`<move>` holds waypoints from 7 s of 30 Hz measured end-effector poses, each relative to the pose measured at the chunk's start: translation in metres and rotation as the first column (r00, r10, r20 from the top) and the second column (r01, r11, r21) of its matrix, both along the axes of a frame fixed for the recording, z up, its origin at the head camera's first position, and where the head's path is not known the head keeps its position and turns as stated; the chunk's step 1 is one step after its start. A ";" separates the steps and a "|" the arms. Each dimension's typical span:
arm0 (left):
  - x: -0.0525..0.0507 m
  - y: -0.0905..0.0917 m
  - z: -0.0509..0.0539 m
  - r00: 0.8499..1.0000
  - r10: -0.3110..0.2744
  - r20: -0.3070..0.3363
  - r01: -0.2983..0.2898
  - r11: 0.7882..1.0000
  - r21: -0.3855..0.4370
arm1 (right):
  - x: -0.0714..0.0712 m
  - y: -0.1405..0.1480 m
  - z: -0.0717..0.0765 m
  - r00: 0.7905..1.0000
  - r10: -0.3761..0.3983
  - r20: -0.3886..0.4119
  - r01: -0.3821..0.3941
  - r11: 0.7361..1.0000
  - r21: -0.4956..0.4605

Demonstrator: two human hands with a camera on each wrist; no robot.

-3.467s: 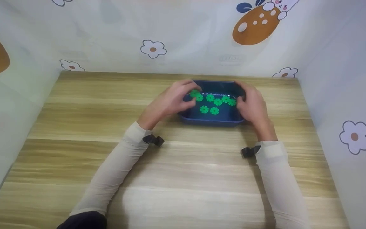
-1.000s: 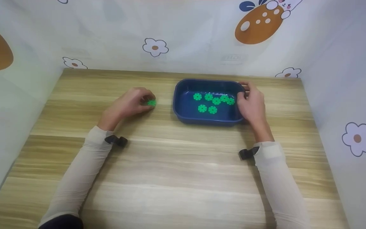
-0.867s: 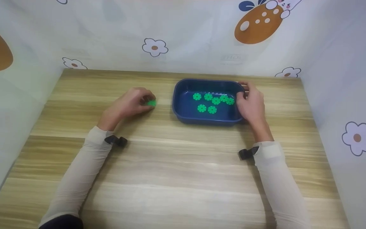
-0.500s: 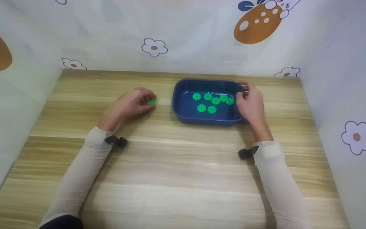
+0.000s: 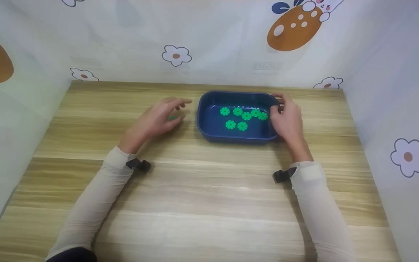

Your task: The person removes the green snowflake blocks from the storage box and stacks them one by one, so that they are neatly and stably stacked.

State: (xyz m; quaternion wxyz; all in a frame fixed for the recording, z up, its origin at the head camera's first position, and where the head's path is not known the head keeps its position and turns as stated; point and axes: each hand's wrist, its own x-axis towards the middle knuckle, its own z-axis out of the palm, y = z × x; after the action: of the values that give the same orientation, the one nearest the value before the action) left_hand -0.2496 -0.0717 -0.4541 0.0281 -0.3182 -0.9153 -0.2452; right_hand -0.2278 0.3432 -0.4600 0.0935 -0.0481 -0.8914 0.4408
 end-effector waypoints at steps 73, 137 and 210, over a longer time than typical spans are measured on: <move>-0.007 0.143 0.002 0.979 -0.088 0.184 0.128 0.967 -0.219 | -0.003 -0.009 -0.003 0.999 0.024 -0.023 -0.024 1.000 -0.002; -0.019 0.086 0.020 0.978 -0.169 0.121 0.126 0.944 0.304 | -0.001 -0.006 -0.004 0.999 0.017 -0.049 -0.015 0.999 0.033; -0.016 -0.020 -0.003 0.989 -0.028 0.145 0.023 0.999 0.035 | 0.000 -0.003 -0.002 1.000 0.012 -0.012 -0.012 1.000 0.025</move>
State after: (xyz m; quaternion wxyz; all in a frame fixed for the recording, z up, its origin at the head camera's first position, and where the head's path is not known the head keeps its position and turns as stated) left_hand -0.2654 -0.0921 -0.4569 -0.0365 -0.3104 -0.9066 -0.2835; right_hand -0.2283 0.3399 -0.4616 0.0970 -0.0388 -0.8964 0.4307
